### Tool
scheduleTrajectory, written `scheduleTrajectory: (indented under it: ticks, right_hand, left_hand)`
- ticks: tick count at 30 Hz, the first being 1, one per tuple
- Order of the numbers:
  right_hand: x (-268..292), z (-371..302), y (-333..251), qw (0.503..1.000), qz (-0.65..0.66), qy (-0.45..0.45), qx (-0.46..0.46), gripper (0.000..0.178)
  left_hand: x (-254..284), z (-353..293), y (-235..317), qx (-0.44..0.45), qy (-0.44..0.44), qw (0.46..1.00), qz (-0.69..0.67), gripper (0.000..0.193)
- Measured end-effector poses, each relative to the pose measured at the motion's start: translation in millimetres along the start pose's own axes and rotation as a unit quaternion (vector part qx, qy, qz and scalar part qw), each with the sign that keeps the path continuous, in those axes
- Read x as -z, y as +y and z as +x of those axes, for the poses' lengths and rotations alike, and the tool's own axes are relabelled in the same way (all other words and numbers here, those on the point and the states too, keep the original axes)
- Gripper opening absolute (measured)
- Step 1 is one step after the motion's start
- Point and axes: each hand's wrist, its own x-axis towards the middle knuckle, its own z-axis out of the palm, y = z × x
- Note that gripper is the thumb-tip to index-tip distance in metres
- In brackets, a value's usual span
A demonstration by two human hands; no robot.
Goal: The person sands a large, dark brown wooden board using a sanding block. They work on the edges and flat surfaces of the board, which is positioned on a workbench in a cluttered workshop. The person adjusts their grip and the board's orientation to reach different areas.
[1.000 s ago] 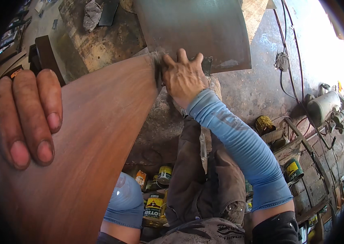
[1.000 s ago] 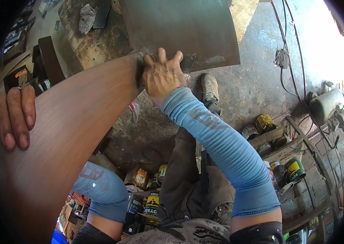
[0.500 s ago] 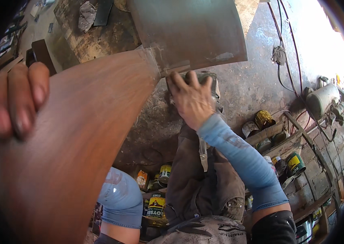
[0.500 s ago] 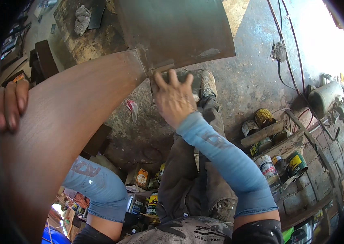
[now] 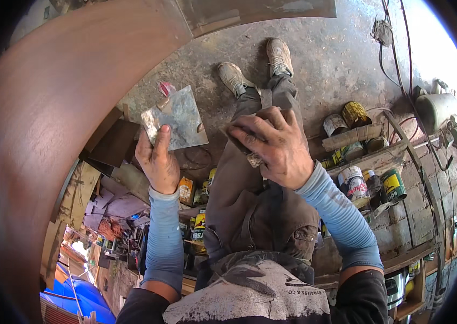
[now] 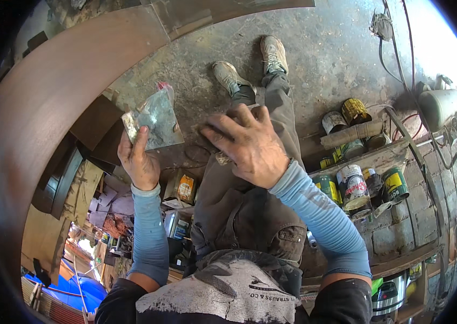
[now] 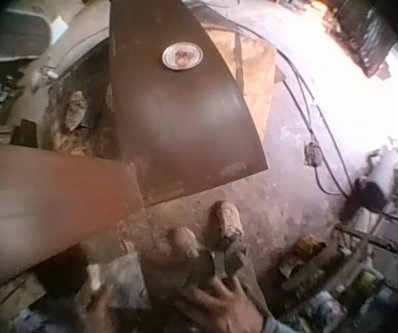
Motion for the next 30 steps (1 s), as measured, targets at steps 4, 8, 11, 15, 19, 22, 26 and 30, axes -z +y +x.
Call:
scheduleTrajectory:
  ticks: [4,8,11,15,19,22,26,30]
  right_hand:
    - [2,8,-10,1.000,-0.003,-0.005,-0.001,0.069]
    - [0,16,-11,1.000,-0.009,-0.009,-0.006,0.063]
    - [3,21,-11,0.998,-0.008,-0.058,0.004,0.061]
    - [2,18,-2,0.991,0.045,-0.119,0.046,0.068]
    - [-27,12,-15,0.974,0.201,0.095,0.030,0.085]
    - [-44,4,-10,0.989,0.113,0.099,0.010,0.083]
    - [-20,0,-2,0.999,-0.007,0.005,-0.041,0.073]
    - [-3,14,-11,0.998,0.031,0.059,-0.019,0.076]
  left_hand:
    - [0,-3,1,0.000,-0.013,1.000,0.012,0.032]
    - [-3,-5,-3,0.004,-0.019,1.000,0.019,0.030]
    - [-7,-4,-4,0.004,-0.024,0.999,0.024,0.028]
    - [-10,3,-4,0.002,-0.037,0.999,0.026,0.026]
    - [-9,3,-2,0.001,-0.042,0.999,0.027,0.025]
    - [-5,4,2,-0.002,-0.043,0.999,0.029,0.024]
    - [2,6,9,-0.015,-0.044,0.998,0.029,0.023]
    - [0,7,8,-0.019,-0.047,0.998,0.025,0.022]
